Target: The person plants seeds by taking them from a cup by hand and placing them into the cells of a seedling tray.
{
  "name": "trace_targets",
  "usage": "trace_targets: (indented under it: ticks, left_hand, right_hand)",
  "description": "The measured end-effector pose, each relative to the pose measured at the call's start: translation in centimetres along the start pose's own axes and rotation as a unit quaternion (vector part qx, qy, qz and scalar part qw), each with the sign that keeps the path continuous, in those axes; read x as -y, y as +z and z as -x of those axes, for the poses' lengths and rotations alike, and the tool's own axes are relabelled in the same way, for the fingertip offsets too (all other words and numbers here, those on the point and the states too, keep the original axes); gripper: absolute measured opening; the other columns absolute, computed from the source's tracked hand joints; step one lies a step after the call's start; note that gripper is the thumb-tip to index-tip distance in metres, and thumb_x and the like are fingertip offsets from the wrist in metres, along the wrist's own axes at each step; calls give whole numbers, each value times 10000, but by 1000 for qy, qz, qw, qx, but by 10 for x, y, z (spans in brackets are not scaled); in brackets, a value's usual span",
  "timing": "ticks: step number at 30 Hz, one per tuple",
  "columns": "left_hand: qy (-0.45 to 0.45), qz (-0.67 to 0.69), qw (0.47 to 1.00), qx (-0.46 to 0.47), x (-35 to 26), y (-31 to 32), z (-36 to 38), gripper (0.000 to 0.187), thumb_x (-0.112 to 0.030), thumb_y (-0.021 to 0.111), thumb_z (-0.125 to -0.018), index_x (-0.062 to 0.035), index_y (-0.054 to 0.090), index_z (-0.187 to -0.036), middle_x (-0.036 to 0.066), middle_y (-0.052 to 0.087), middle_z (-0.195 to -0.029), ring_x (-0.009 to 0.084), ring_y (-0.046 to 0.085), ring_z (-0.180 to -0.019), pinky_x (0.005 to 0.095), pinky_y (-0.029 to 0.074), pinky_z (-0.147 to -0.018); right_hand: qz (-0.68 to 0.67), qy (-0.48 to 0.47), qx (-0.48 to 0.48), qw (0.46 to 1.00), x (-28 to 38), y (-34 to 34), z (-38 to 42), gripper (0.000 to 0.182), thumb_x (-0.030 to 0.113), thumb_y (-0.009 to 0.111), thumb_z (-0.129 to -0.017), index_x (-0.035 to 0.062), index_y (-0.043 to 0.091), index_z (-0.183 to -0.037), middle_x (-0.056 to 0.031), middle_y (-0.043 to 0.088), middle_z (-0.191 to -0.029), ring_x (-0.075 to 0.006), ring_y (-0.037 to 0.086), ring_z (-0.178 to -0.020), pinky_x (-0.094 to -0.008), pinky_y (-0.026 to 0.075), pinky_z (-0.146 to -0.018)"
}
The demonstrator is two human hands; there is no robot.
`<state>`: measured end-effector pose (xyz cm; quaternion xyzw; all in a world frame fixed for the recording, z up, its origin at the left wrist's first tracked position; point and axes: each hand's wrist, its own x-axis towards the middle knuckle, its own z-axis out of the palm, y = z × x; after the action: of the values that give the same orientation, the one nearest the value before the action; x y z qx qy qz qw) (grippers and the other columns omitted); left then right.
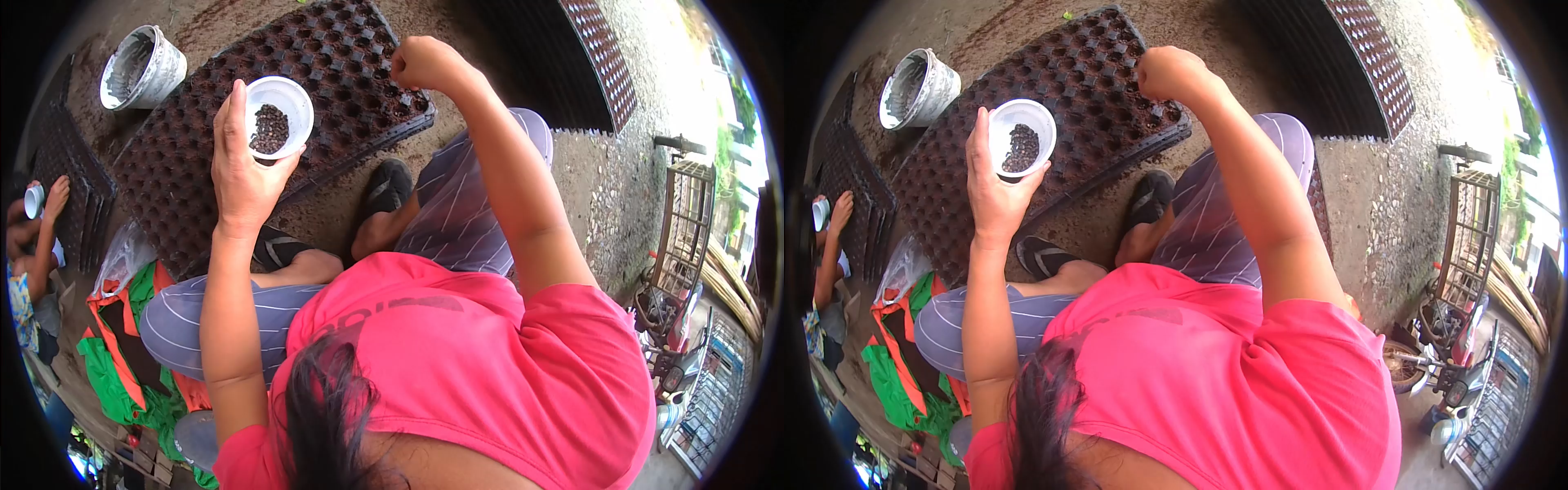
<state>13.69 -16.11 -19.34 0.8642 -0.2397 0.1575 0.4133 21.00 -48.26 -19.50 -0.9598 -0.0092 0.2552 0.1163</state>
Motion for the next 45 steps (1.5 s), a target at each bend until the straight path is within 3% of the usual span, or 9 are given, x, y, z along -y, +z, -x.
trace_targets:
  ticks: [15, 19, 23, 25, 27, 35, 38, 41, 45]
  left_hand:
    - [5, 14, 1000, 2, -4, 2, 3, 1135, -25, 941, -635, -47, 335, -1594, 212, 526, -1461, 378, 540, -1331, 461, 452, -1121]
    - [-2, 13, 1000, 7, -5, 1, 4, 1139, -34, 942, -637, -52, 329, -1597, 216, 529, -1458, 383, 549, -1325, 456, 460, -1117]
    - [2, 18, 1000, 23, -9, 9, 7, 1134, -58, 942, -650, -54, 320, -1598, 222, 532, -1449, 394, 563, -1307, 463, 480, -1095]
    - [27, 13, 999, 36, -13, 13, 6, 1120, -89, 940, -669, -58, 315, -1598, 229, 535, -1441, 402, 569, -1298, 468, 492, -1078]
    - [40, 26, 998, 29, -22, 17, 6, 1089, -132, 928, -681, -61, 333, -1591, 227, 545, -1420, 425, 579, -1264, 479, 502, -1057]
    - [28, 32, 998, 40, -21, 14, 11, 1131, -110, 940, -673, -27, 294, -1598, 234, 552, -1425, 403, 571, -1295, 479, 475, -1088]
    - [18, 27, 999, 33, -15, 15, 9, 1133, -100, 932, -670, -62, 295, -1607, 223, 534, -1437, 406, 574, -1283, 469, 497, -1072]
    - [1, 23, 999, 23, -7, 10, 9, 1129, -100, 933, -677, -69, 296, -1609, 218, 534, -1437, 398, 576, -1281, 465, 504, -1065]
    - [8, 14, 1000, -2, 0, 2, 3, 1120, -93, 934, -676, -75, 310, -1606, 224, 535, -1434, 392, 585, -1276, 458, 510, -1061]
  right_hand:
    - [104, 25, -31, 994, -16, 13, 26, 237, 99, 649, -821, 155, 803, -992, -106, 772, -873, -321, 753, -865, -433, 595, -787]
    - [20, -36, 39, 998, -27, 14, 44, 226, 98, 639, -845, 156, 801, -992, -125, 772, -974, -323, 743, -951, -439, 582, -853]
    - [-64, -143, -178, 972, 32, -1, 52, 237, 131, 711, -825, 117, 795, -1046, -136, 767, -928, -315, 744, -877, -425, 581, -807]
    - [-131, -203, -126, 962, 89, -5, 64, 193, 122, 725, -800, 110, 791, -980, -133, 761, -887, -324, 744, -854, -426, 588, -753]
    - [126, -270, -10, 955, 131, 0, 66, 133, 132, 680, -815, 78, 779, -886, -161, 761, -887, -328, 758, -848, -439, 601, -744]
    - [-41, -334, -99, 937, 150, 32, 49, 148, 168, 712, -793, 53, 771, -865, -176, 753, -855, -365, 744, -815, -447, 594, -713]
    - [-132, -270, -83, 950, 136, 15, 54, 163, 185, 712, -774, 84, 791, -875, -182, 733, -801, -366, 730, -773, -445, 585, -732]
    - [-221, -131, -40, 966, 86, -15, 59, 242, 188, 765, -748, 93, 809, -966, -75, 773, -827, -192, 745, -745, -345, 589, -700]
    - [-121, -67, -100, 985, -8, 1, 51, 197, 154, 744, -731, 81, 816, -899, -109, 760, -781, -215, 737, -713, -351, 585, -700]
